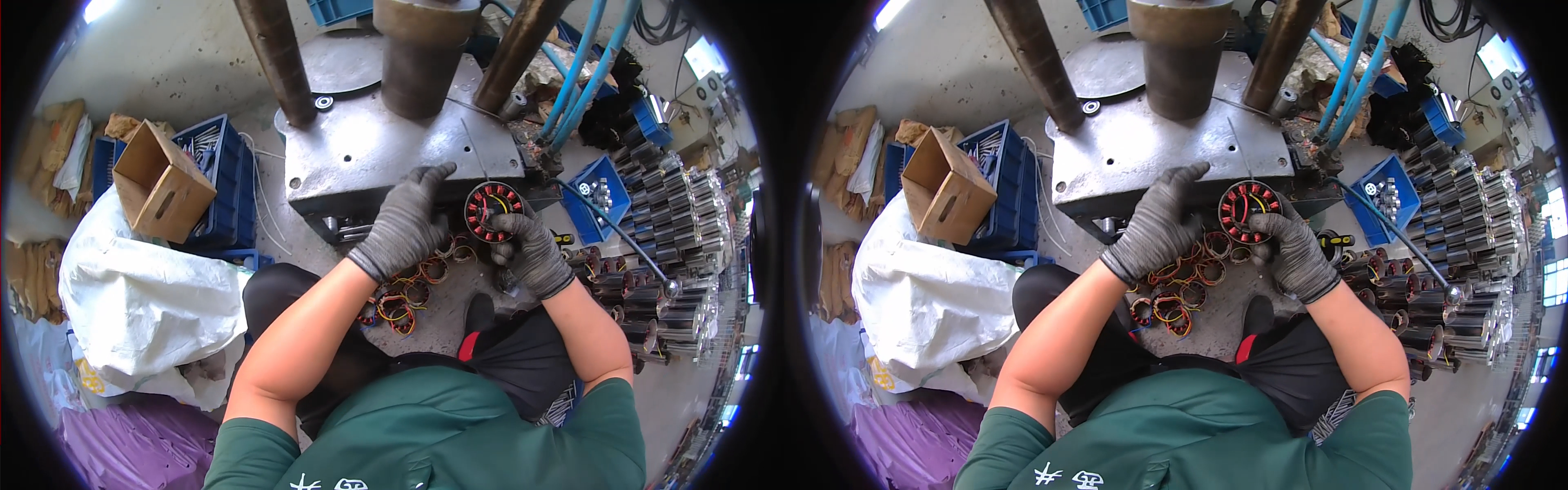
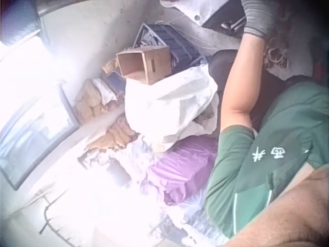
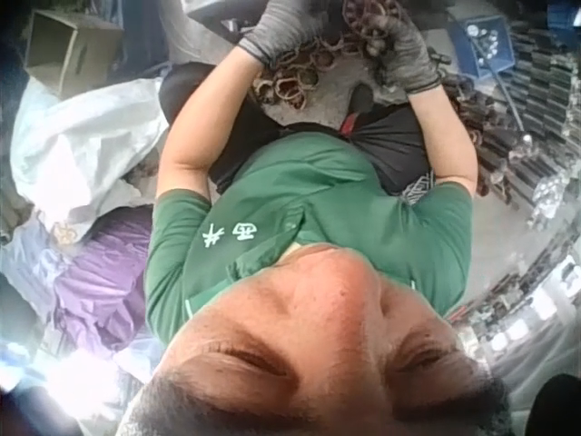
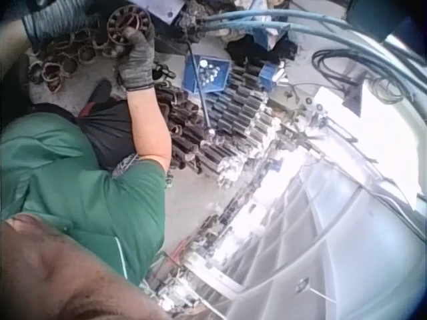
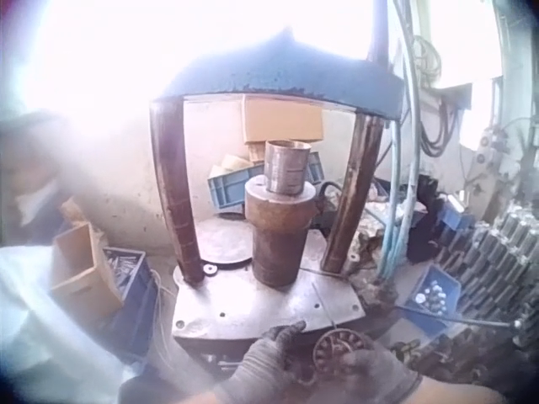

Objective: The person applies tape to the wires of motor stators and places them inside metal sleeves. They use a hydraulic press to seat each stator into its sleeve, remove the finished parts, and wipe several empty sleeves with a cloth.

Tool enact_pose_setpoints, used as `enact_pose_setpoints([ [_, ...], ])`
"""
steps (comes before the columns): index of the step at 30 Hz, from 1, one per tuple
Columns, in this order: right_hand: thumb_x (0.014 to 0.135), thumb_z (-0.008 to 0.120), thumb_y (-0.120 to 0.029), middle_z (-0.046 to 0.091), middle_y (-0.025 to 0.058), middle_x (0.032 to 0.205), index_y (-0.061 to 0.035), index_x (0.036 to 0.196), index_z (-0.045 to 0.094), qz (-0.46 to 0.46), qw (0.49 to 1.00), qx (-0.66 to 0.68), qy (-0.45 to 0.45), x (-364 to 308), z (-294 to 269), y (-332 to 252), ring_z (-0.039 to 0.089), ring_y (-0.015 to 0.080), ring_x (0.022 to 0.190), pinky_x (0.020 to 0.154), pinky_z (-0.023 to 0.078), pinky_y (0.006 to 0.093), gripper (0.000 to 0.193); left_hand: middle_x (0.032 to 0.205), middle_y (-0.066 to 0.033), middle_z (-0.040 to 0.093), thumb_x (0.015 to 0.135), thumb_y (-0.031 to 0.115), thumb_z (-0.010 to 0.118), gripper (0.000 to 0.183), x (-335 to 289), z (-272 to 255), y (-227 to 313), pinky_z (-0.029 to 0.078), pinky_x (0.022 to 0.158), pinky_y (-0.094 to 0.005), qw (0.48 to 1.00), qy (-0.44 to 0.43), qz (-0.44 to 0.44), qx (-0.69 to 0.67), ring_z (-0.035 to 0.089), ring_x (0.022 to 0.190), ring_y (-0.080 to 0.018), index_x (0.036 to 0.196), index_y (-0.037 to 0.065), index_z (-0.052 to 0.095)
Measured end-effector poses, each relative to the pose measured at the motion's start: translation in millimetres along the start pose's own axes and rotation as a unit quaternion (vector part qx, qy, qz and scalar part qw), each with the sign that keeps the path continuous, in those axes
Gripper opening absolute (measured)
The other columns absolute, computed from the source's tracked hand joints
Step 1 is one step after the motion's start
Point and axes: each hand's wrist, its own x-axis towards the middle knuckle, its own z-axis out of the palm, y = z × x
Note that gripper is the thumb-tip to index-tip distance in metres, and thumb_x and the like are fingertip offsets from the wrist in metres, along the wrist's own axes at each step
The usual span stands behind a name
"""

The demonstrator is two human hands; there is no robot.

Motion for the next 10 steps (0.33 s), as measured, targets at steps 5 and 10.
enact_pose_setpoints([
  [5,0.088,0.078,-0.021,0.071,0.0079,0.105,-0.008,0.137,0.058,-0.043,0.996,0.007,-0.082,-11,1,-7,0.067,0.0098,0.065,0.052,0.055,0.0228,0.055,0.142,-0.0234,0.051,0.074,0.018,0.09,0.101,-7,25,20,0.046,0.115,-0.0466,0.997,-0.03,0.047,-0.06,0.056,0.13,-0.0417,0.159,0.01,0.036],
  [10,0.087,0.08,-0.024,0.071,0.0104,0.109,-0.0095,0.144,0.053,-0.012,0.993,0.049,-0.104,-11,2,-5,0.069,0.0112,0.068,0.055,0.059,0.0231,0.065,0.15,-0.0158,0.044,0.072,0.023,0.096,0.113,-15,36,16,0.044,0.117,-0.0451,0.973,-0.056,0.02,-0.224,0.051,0.137,-0.0392,0.162,0.014,0.029],
])
